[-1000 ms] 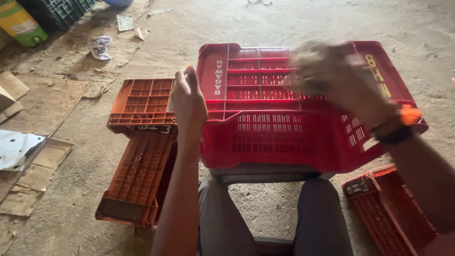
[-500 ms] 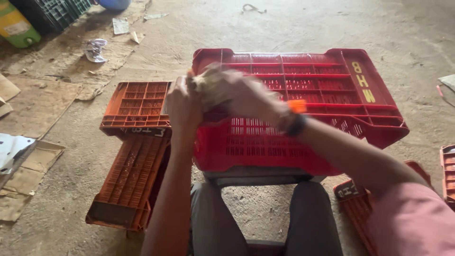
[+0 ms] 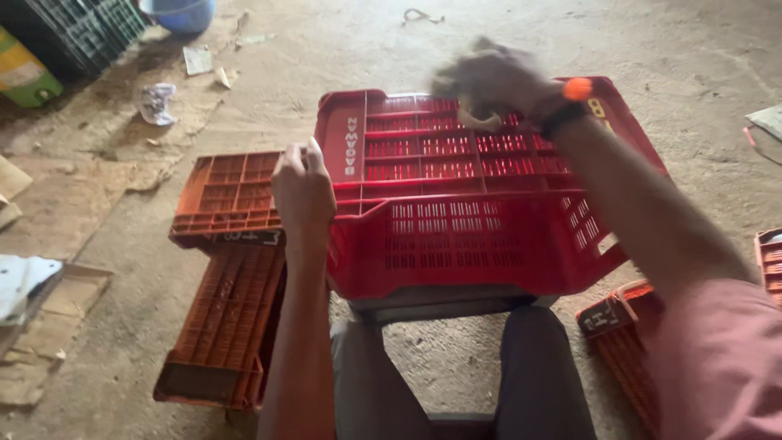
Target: The person sits on a chair with a red plastic crate resting on their lap and wipes its surfaces with a cloth. They rotate and reposition the crate repeatedly to wipe the top, sides, and edges, then set the crate upright on a small stand at the end.
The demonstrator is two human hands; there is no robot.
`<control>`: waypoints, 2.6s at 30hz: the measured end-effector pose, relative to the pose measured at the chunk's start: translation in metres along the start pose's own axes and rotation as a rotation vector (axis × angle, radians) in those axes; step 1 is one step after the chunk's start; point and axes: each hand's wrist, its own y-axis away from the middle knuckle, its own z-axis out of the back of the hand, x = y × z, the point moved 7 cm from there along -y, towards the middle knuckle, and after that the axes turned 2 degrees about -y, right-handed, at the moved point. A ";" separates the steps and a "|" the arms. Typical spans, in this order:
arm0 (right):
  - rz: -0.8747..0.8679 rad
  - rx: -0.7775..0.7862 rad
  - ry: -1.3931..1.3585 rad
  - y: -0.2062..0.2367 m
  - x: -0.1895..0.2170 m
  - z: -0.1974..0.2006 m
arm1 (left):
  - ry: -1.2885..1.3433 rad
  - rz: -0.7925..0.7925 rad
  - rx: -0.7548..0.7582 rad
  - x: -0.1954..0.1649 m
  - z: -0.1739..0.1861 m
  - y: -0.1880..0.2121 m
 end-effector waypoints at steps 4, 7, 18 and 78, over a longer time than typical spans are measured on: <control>-0.162 0.188 0.181 0.092 -0.047 0.002 | 0.019 0.053 0.041 0.001 -0.003 0.001; -0.307 0.118 -0.021 0.139 -0.044 0.042 | 0.041 0.055 0.026 0.007 -0.004 -0.004; -0.014 -0.149 -1.093 0.121 0.125 0.182 | -0.560 -0.155 0.250 0.004 -0.042 -0.022; -1.064 -0.311 -0.183 0.212 0.046 0.125 | -0.290 -0.570 0.328 -0.061 -0.062 0.014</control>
